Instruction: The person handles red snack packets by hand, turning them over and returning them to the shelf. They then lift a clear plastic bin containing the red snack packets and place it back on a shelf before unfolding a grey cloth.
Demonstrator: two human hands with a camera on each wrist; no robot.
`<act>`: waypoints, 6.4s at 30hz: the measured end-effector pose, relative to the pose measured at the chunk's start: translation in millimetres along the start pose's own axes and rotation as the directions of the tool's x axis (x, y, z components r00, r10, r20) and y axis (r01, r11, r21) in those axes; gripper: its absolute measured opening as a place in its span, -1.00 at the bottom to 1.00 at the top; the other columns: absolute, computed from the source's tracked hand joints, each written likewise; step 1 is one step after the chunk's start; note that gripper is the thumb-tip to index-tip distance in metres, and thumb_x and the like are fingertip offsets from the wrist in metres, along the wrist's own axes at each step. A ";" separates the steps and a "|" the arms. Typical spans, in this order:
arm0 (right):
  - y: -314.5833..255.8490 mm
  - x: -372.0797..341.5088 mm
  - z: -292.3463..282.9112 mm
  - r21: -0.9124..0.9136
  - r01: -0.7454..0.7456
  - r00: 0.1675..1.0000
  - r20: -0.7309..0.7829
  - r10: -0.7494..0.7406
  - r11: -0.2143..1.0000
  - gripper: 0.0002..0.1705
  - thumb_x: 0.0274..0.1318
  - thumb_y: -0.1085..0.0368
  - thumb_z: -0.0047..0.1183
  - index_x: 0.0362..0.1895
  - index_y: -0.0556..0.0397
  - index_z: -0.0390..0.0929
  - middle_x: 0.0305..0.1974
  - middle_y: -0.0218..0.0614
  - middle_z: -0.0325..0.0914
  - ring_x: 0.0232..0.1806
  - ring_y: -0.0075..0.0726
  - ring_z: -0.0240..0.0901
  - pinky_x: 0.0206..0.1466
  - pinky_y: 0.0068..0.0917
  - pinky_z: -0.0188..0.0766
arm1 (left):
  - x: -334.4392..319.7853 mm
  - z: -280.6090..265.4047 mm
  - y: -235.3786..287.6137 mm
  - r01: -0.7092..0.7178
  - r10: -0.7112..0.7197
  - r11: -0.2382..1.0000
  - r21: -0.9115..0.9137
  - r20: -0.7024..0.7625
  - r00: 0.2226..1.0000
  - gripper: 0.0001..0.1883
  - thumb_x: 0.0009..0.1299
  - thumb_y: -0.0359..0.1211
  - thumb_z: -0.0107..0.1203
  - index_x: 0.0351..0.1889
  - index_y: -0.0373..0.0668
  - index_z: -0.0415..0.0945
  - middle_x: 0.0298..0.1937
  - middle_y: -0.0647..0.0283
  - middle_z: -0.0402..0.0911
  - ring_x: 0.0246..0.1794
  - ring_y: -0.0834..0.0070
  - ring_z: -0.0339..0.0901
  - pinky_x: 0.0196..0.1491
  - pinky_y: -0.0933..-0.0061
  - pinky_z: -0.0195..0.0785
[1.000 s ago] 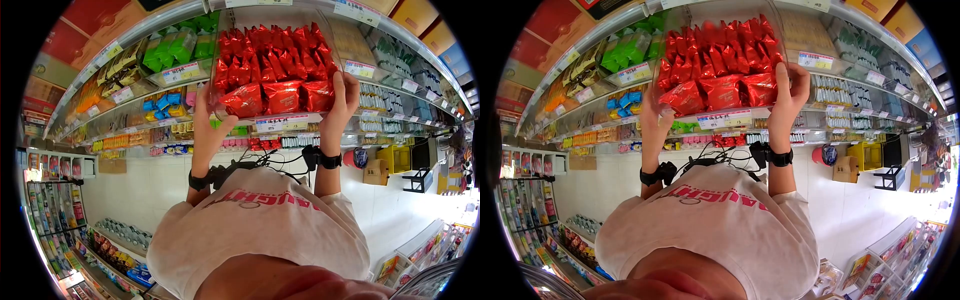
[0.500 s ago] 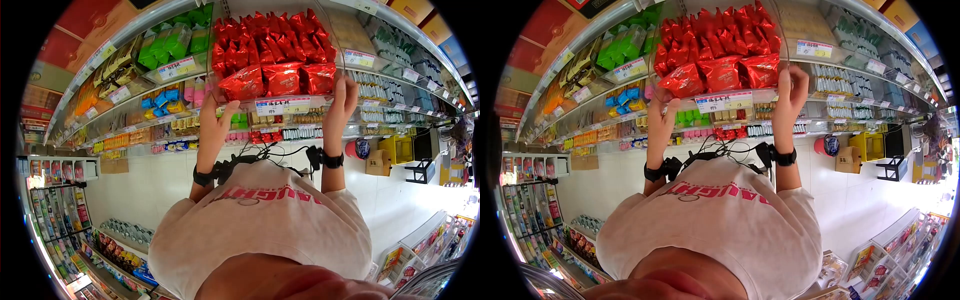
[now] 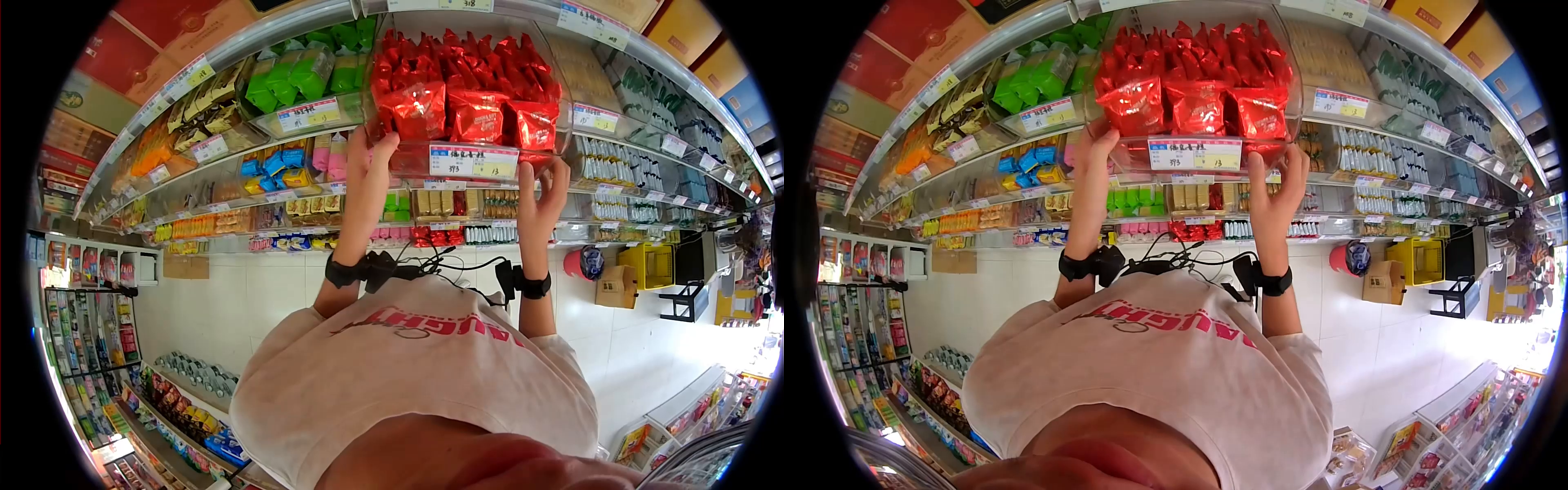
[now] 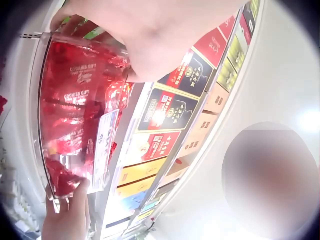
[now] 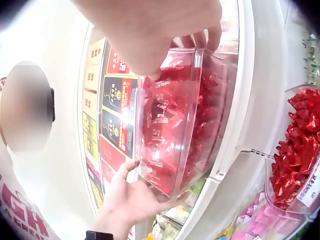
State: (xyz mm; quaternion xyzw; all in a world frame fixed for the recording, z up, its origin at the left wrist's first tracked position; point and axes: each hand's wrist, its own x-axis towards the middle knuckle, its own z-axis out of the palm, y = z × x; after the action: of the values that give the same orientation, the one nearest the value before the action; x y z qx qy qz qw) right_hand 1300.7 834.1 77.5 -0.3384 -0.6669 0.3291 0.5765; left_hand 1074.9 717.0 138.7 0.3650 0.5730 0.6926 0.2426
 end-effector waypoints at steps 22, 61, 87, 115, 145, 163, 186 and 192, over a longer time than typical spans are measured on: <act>-63.4 -4.8 -30.7 0.426 -0.853 0.516 0.612 0.599 0.300 -0.26 0.42 -0.20 0.06 0.25 0.24 0.32 0.26 0.28 0.43 0.34 0.19 0.45 0.37 0.00 0.50 | -27.3 11.2 -10.7 0.021 -0.025 0.992 -0.124 -0.031 0.999 -0.41 0.57 -0.23 -0.08 0.51 -0.28 0.17 0.38 0.09 0.31 0.37 0.30 0.26 0.47 0.34 0.03; -40.6 -29.3 26.7 0.447 -0.798 0.571 0.343 0.746 0.405 -0.46 0.41 -0.04 -0.10 0.34 -0.08 0.40 0.30 -0.24 0.51 0.29 -0.11 0.49 0.31 -0.16 0.48 | -23.7 -23.3 -42.8 -0.316 0.291 0.927 0.202 0.142 0.946 -0.28 0.33 -0.54 -0.01 0.51 -0.48 0.11 0.32 -0.18 0.24 0.24 -0.12 0.25 0.33 0.00 0.16; -13.4 96.8 24.3 0.383 -0.878 0.461 0.515 0.723 0.287 -0.57 0.32 0.15 -0.09 0.13 0.13 0.51 0.11 -0.12 0.64 0.15 -0.04 0.61 0.18 -0.21 0.65 | 19.3 24.9 -23.8 -0.542 0.565 0.808 0.229 -0.041 0.824 -0.28 0.40 -0.57 0.02 0.55 -0.44 0.07 0.46 -0.24 0.28 0.43 -0.18 0.27 0.42 0.05 0.19; -36.8 92.1 42.8 0.387 -0.815 0.564 0.358 0.744 0.432 -0.59 0.43 0.07 -0.13 0.09 0.07 0.55 0.03 -0.17 0.70 0.06 -0.13 0.68 -0.02 -0.25 0.75 | 24.6 10.6 -23.2 -0.582 0.582 0.813 0.008 -0.007 0.813 -0.31 0.37 -0.66 -0.06 0.53 -0.26 0.24 0.63 -0.23 0.02 0.61 -0.19 0.06 0.48 0.02 0.16; -24.3 130.4 53.2 0.293 -0.891 0.454 0.522 0.722 0.348 -0.52 0.51 0.04 -0.14 0.20 0.16 0.48 0.15 -0.12 0.62 0.17 -0.07 0.60 0.18 -0.37 0.67 | 25.0 -38.9 -36.2 -0.653 0.647 0.757 -0.007 0.145 0.748 -0.64 0.17 -0.66 0.12 -0.04 -0.29 0.59 -0.17 0.11 0.61 -0.27 0.18 0.59 -0.27 0.20 0.49; -41.9 33.8 61.9 0.009 -0.263 0.952 0.163 0.258 0.965 -0.77 0.48 0.29 0.07 0.02 0.23 0.52 -0.19 -0.20 0.73 -0.18 -0.44 0.70 -0.13 -0.49 0.62 | 57.1 -0.6 -5.7 -0.774 0.663 0.622 0.122 0.445 0.602 -0.48 0.29 -0.60 0.11 0.27 -0.23 0.53 0.37 0.07 0.48 0.37 -0.04 0.38 0.25 0.07 0.41; -25.7 100.3 43.8 -0.317 0.579 0.810 0.328 -0.486 0.751 -0.42 0.15 0.23 0.25 0.18 0.36 0.51 0.39 0.37 0.23 0.49 0.43 0.12 0.43 0.09 0.29 | 96.6 79.0 -1.8 -0.466 0.758 0.250 0.849 0.127 0.639 -0.55 0.28 -0.30 0.44 0.13 -0.09 0.63 0.12 0.05 0.49 0.15 0.04 0.47 0.18 0.13 0.39; -25.9 106.8 43.6 -0.158 0.565 0.793 0.374 -0.481 0.810 -0.35 0.19 0.20 0.23 0.25 0.39 0.43 0.41 0.40 0.18 0.53 0.53 -0.01 0.47 0.14 0.25 | 99.4 77.5 -4.4 -0.513 0.715 0.268 0.815 0.188 0.673 -0.61 0.36 -0.51 0.28 0.16 -0.14 0.60 0.21 0.03 0.51 0.31 -0.04 0.42 0.13 0.15 0.53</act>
State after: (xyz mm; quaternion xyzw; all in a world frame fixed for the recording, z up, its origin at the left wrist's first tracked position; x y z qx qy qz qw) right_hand 1244.2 906.4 152.1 -0.1546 -0.8555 0.1139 0.4810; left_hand 1074.0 840.7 163.0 0.5477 0.6571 0.4152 -0.3096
